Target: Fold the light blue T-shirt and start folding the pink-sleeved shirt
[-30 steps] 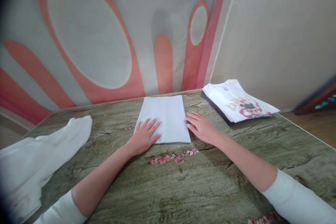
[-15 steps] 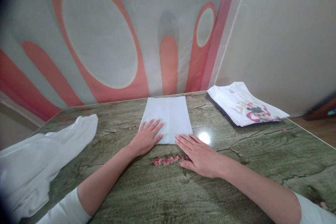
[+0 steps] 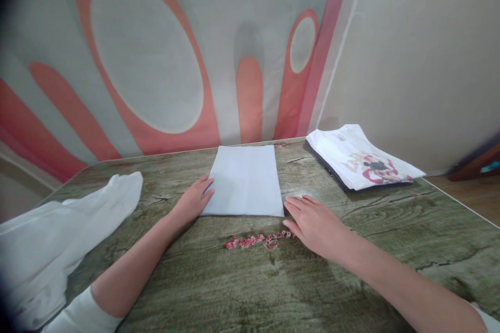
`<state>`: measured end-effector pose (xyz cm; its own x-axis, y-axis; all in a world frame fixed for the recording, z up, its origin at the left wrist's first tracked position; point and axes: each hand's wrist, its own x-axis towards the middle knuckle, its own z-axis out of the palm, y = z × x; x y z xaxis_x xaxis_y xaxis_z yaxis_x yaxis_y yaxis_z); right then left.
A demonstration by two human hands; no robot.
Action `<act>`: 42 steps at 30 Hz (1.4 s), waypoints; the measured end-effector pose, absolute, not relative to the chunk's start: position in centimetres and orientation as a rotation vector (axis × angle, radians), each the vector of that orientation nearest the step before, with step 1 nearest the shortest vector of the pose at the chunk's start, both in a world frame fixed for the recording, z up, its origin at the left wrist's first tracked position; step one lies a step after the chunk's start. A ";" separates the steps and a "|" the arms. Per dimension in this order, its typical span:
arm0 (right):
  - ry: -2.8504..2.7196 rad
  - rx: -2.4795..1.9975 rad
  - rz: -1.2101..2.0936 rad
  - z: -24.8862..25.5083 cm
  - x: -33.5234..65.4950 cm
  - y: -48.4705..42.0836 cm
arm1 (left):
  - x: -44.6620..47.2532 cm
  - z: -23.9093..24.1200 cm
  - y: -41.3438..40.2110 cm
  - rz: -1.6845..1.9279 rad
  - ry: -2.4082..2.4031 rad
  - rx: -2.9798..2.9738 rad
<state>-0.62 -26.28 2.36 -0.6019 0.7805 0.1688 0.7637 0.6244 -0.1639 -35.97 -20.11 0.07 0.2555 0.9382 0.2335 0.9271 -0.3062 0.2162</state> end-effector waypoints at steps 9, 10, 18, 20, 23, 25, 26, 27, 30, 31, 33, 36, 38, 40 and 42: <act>-2.766 -1.029 0.350 0.6 -2.2 -26.0 | -38.2 2.3 -20.2 0.697 1.933 1.785; -2.771 -1.032 0.353 0.4 -2.1 -25.9 | -38.3 2.5 -20.4 0.686 1.891 1.748; -2.762 -1.067 0.226 -0.3 -0.4 -23.9 | -35.2 3.9 -23.3 0.372 1.778 1.647; -2.748 -1.077 0.184 -0.5 0.5 -22.9 | -33.3 4.4 -24.7 0.294 1.760 1.729; -2.683 -1.099 0.145 -1.2 2.1 -21.2 | -30.2 5.0 -27.3 0.275 1.694 1.968; -2.614 -1.133 0.134 -1.9 3.4 -20.0 | -28.4 5.2 -29.1 0.246 1.534 2.065; -2.580 -1.155 0.130 -2.3 4.1 -19.4 | -27.7 5.3 -29.7 0.217 1.406 2.097; -2.550 -1.176 0.124 -2.7 4.8 -18.9 | -27.2 5.3 -30.2 0.190 1.264 2.129; -2.456 -1.234 0.067 -3.7 6.2 -17.6 | -26.7 5.2 -30.6 0.224 0.966 2.271; -2.414 -1.251 0.034 -3.8 6.4 -17.5 | -26.8 5.0 -30.3 0.281 0.955 2.331; -2.331 -1.264 -0.033 -3.8 5.8 -17.7 | -27.2 4.5 -29.5 0.410 1.012 2.443; -2.306 -1.191 -0.057 -2.7 3.0 -19.7 | -27.8 3.6 -28.3 0.456 1.082 2.590; -2.410 -1.074 0.005 -1.7 0.3 -21.7 | -28.1 3.1 -27.9 0.376 1.102 2.673; -2.545 -0.965 0.098 -0.9 -2.2 -23.8 | -28.2 2.6 -27.8 0.296 1.127 2.719; -2.678 -0.867 0.208 -0.4 -3.8 -25.4 | -28.4 2.2 -27.8 0.255 1.153 2.739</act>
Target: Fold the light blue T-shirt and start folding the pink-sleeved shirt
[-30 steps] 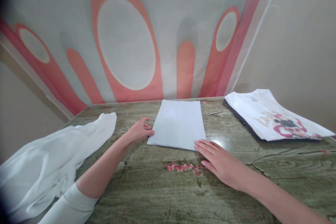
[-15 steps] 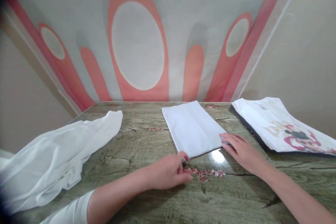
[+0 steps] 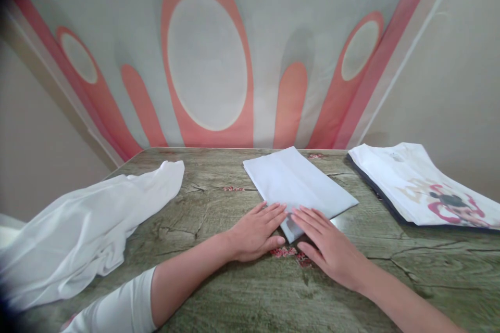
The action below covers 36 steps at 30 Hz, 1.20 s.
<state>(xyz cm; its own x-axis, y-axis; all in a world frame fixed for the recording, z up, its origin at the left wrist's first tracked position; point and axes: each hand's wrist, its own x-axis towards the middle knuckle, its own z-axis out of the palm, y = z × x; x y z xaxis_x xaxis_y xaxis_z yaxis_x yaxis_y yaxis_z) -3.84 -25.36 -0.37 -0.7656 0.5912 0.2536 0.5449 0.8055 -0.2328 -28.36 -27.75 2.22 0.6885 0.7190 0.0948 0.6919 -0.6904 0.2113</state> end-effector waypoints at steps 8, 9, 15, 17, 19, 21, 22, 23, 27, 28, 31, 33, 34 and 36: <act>-2.835 -0.812 0.333 -0.5 -4.1 -26.0 | -31.7 0.2 -23.3 0.221 1.498 2.730; -2.842 -0.809 0.322 -0.5 -4.1 -26.0 | -32.5 0.0 -22.4 0.222 1.596 2.692; -2.852 -0.735 0.135 0.0 -3.8 -25.7 | -36.0 -0.3 -18.9 0.307 1.890 2.560; -2.829 -0.674 0.025 0.3 -3.9 -25.5 | -36.1 0.2 -18.2 0.330 1.804 2.652; -2.807 -0.598 -0.094 0.4 -4.4 -25.5 | -35.8 0.8 -17.5 0.303 1.640 2.801; -2.799 -0.534 -0.201 0.4 -5.0 -25.5 | -35.2 1.4 -16.7 0.231 1.489 2.918; -2.798 -0.512 -0.246 0.4 -5.4 -25.5 | -34.9 1.6 -16.3 0.194 1.446 2.947; -2.797 -0.500 -0.285 0.3 -5.7 -25.6 | -34.7 1.7 -15.9 0.167 1.430 2.956; -2.791 -0.519 -0.354 0.0 -6.2 -25.8 | -34.6 1.5 -14.4 0.168 1.573 2.810; -2.783 -0.526 -0.347 -0.1 -6.1 -25.8 | -34.8 1.2 -14.0 0.185 1.632 2.753; -2.743 -0.539 -0.313 -0.2 -5.8 -25.8 | -35.6 0.4 -13.3 0.246 1.792 2.624; -2.728 -0.542 -0.311 -0.4 -5.6 -25.7 | -36.3 0.0 -13.0 0.292 1.880 2.557; -2.726 -0.543 -0.315 -0.4 -5.6 -25.7 | -36.6 -0.2 -13.0 0.317 1.923 2.519; -2.721 -0.541 -0.314 -0.5 -5.6 -25.7 | -37.2 -0.4 -13.1 0.362 1.991 2.452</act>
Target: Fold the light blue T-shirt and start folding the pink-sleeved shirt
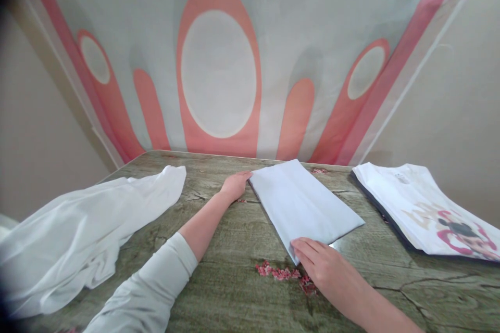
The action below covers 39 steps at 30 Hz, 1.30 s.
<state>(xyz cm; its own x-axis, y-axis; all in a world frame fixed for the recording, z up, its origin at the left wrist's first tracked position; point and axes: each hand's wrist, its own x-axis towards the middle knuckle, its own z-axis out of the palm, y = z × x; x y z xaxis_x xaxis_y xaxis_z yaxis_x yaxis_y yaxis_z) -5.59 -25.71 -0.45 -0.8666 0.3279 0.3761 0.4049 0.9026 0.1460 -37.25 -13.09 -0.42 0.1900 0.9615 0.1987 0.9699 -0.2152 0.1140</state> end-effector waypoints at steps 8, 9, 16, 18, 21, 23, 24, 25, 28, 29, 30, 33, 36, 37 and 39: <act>-2.718 -0.535 -0.056 1.1 -5.9 -26.5 | -37.3 0.6 -14.1 -0.508 -2.014 -2.311; -2.722 -0.535 -0.015 1.4 -6.1 -26.7 | -36.5 0.8 -14.4 -0.511 -1.988 -2.335; -2.701 -0.565 0.168 2.5 -7.4 -28.0 | -29.2 0.1 -18.4 -0.355 -1.647 -2.737; -2.720 -0.593 0.242 2.7 -7.5 -28.3 | -28.5 -0.3 -19.1 -0.289 -1.634 -2.785; -2.743 -0.652 0.363 3.0 -7.6 -28.6 | -29.3 -0.7 -18.9 -0.239 -1.658 -2.761; -2.743 -0.685 0.426 3.2 -7.6 -28.6 | -30.7 -0.9 -18.1 -0.223 -1.705 -2.703; -2.743 -0.698 0.455 3.4 -7.6 -28.7 | -31.5 -0.9 -17.6 -0.215 -1.747 -2.661; -2.742 -0.707 0.481 3.5 -7.7 -28.8 | -32.3 -0.9 -17.2 -0.205 -1.801 -2.611; -2.748 -0.727 0.544 4.2 -7.9 -29.1 | -34.8 -0.8 -16.0 -0.191 -2.018 -2.399; -2.752 -0.729 0.557 4.4 -8.0 -29.2 | -35.6 -0.8 -15.8 -0.193 -2.083 -2.326; -2.754 -0.725 0.569 4.5 -8.0 -29.2 | -36.2 -0.7 -15.6 -0.199 -2.133 -2.261; -2.723 -0.712 0.587 4.4 -7.5 -28.3 | -37.0 -0.3 -15.3 -0.227 -2.174 -2.144; -2.557 -0.865 0.499 3.3 -5.5 -25.2 | -35.6 0.4 -15.7 -0.259 -2.105 -2.148; -2.463 -0.964 0.436 2.6 -4.5 -23.8 | -34.7 0.7 -16.0 -0.262 -2.068 -2.184; -2.262 -1.161 0.298 1.3 -2.2 -20.9 | -32.5 1.0 -17.0 -0.253 -1.986 -2.304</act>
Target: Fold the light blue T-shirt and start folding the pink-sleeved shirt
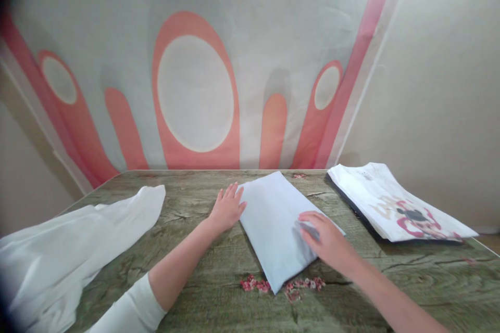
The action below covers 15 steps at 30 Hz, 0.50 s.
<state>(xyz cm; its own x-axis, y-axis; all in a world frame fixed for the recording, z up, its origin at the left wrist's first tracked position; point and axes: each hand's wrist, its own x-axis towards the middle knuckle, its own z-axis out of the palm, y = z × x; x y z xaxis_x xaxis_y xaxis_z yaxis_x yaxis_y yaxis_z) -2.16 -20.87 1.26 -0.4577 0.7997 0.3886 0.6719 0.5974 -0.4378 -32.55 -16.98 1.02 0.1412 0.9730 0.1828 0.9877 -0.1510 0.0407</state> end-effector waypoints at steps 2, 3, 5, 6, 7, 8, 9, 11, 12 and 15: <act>-2.133 -1.306 0.231 -0.2 0.2 -18.3 | -30.4 1.1 -18.3 -0.244 -1.895 -2.450; -2.085 -1.371 0.237 -0.8 1.2 -17.4 | -29.4 1.0 -18.9 -0.246 -1.846 -2.522; -2.003 -1.477 0.306 -1.8 2.8 -16.1 | -28.1 0.8 -20.1 -0.249 -1.761 -2.645; -1.977 -1.517 0.350 -2.2 3.2 -15.8 | -27.6 0.6 -20.5 -0.240 -1.735 -2.693; -1.962 -1.543 0.391 -2.4 3.5 -15.6 | -27.4 0.5 -20.8 -0.223 -1.719 -2.733; -1.961 -1.557 0.419 -2.5 3.7 -15.5 | -27.4 0.5 -20.9 -0.201 -1.709 -2.766; -1.968 -1.565 0.434 -2.5 3.7 -15.4 | -27.5 0.6 -20.9 -0.175 -1.699 -2.797; -2.001 -1.574 0.453 -2.0 3.5 -15.7 | -28.2 1.1 -20.6 -0.109 -1.653 -2.873; -2.028 -1.582 0.475 -1.6 3.2 -16.0 | -28.8 1.5 -20.2 -0.071 -1.622 -2.914; -2.116 -1.600 0.692 0.4 1.6 -18.1 | -31.0 2.6 -18.9 0.053 -1.594 -2.980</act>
